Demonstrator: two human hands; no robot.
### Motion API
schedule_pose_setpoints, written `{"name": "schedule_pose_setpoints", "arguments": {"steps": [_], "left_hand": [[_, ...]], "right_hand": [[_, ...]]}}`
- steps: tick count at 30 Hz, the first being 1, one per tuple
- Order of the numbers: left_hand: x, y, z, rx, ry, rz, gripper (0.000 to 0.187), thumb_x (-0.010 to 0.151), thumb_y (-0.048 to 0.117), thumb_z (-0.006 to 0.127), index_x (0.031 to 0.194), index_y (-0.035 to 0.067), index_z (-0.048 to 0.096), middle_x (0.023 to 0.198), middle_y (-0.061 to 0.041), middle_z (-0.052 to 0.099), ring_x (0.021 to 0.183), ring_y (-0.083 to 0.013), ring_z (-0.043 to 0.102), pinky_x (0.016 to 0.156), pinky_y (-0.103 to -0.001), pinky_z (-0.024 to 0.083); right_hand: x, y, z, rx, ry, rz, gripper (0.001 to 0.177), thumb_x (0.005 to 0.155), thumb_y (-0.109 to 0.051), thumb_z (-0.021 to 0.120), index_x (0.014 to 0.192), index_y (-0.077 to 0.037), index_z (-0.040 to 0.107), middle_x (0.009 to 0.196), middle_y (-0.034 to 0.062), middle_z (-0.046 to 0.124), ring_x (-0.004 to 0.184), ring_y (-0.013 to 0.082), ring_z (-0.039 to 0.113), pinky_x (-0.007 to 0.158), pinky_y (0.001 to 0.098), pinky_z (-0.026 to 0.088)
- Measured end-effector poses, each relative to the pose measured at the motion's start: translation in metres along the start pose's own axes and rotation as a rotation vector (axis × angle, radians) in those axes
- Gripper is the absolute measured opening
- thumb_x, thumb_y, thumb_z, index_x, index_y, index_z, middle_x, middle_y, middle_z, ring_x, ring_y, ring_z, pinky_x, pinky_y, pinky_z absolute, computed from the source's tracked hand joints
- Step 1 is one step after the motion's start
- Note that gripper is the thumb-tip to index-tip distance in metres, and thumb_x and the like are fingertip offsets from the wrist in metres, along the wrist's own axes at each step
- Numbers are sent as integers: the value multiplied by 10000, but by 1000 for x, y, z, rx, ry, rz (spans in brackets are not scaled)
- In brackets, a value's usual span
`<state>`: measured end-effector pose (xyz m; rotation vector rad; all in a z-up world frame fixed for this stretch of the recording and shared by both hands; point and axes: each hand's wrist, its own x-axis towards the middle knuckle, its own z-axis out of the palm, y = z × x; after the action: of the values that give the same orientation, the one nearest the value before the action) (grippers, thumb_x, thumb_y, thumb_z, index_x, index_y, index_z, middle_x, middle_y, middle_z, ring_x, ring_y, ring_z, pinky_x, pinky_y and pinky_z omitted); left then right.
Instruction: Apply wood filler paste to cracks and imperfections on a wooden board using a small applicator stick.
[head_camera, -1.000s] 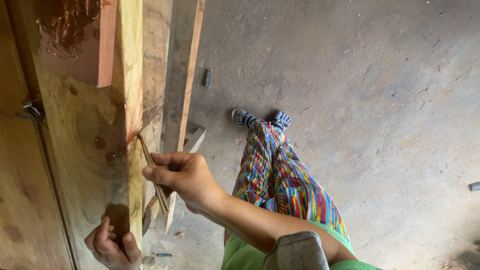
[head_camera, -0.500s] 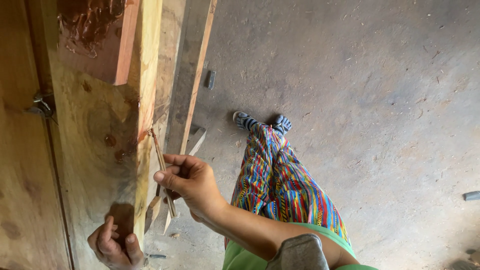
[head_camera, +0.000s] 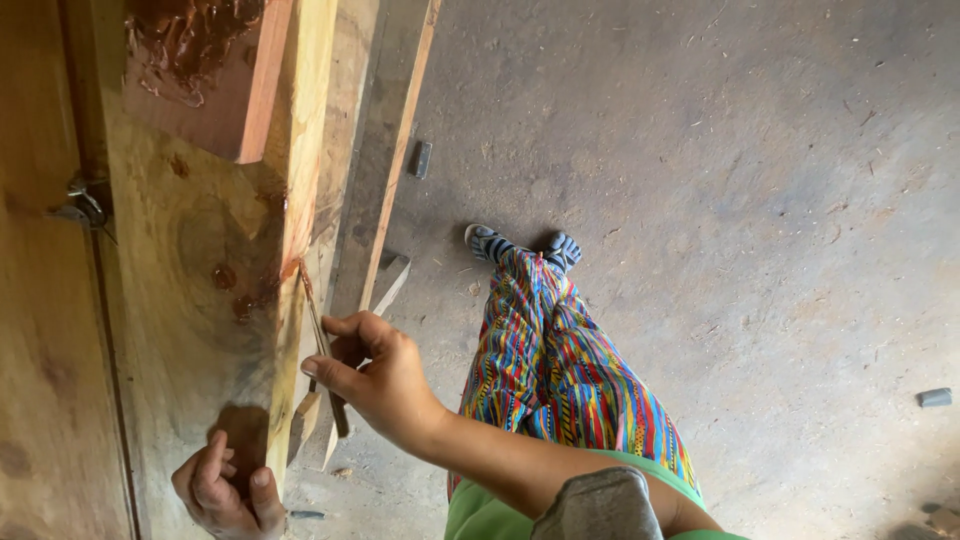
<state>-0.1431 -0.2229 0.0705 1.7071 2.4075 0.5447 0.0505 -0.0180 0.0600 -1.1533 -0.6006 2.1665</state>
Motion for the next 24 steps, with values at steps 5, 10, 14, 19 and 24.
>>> {"name": "schedule_pose_setpoints", "arguments": {"steps": [5,10,14,19,24], "left_hand": [[0,1,0,9,5,4,572,1027,353,482,1419,-64,494,1199,-194,436,963,-264,437,845,-367,395],[-9,-6,2,-13,18,-37,579,987,330,498,1417,-58,499,1207,-194,435,959,-260,427,899,-372,411],[-22,-28,7,-97,0,-60,626,912,278,554,1453,-24,476,1265,-186,428,994,-241,454,916,-354,414],[-39,-60,23,-152,62,-42,638,886,315,619,1425,-13,523,1218,-169,485,952,-198,480,887,-309,439],[-43,-60,28,-144,71,-89,603,886,305,620,1402,1,553,1176,-167,528,851,-176,479,829,-303,462]], "right_hand": [[1,-5,-39,-355,-93,-165,298,869,-33,772,1161,2,718,968,88,710,747,145,659,663,263,582],[29,-79,-68,-741,52,-593,310,904,33,714,1205,-40,716,1024,71,682,801,177,621,692,290,545],[61,-134,-69,-1290,207,-1087,231,984,3,676,1186,-67,765,971,65,652,847,177,561,665,267,533],[90,-190,-68,-1663,340,-1368,146,1069,-163,672,1145,-144,795,953,-26,558,803,101,464,539,220,416],[95,-219,-59,-1799,318,-1452,102,1027,-111,721,1101,-133,788,963,-28,564,789,115,484,564,255,445]]}}
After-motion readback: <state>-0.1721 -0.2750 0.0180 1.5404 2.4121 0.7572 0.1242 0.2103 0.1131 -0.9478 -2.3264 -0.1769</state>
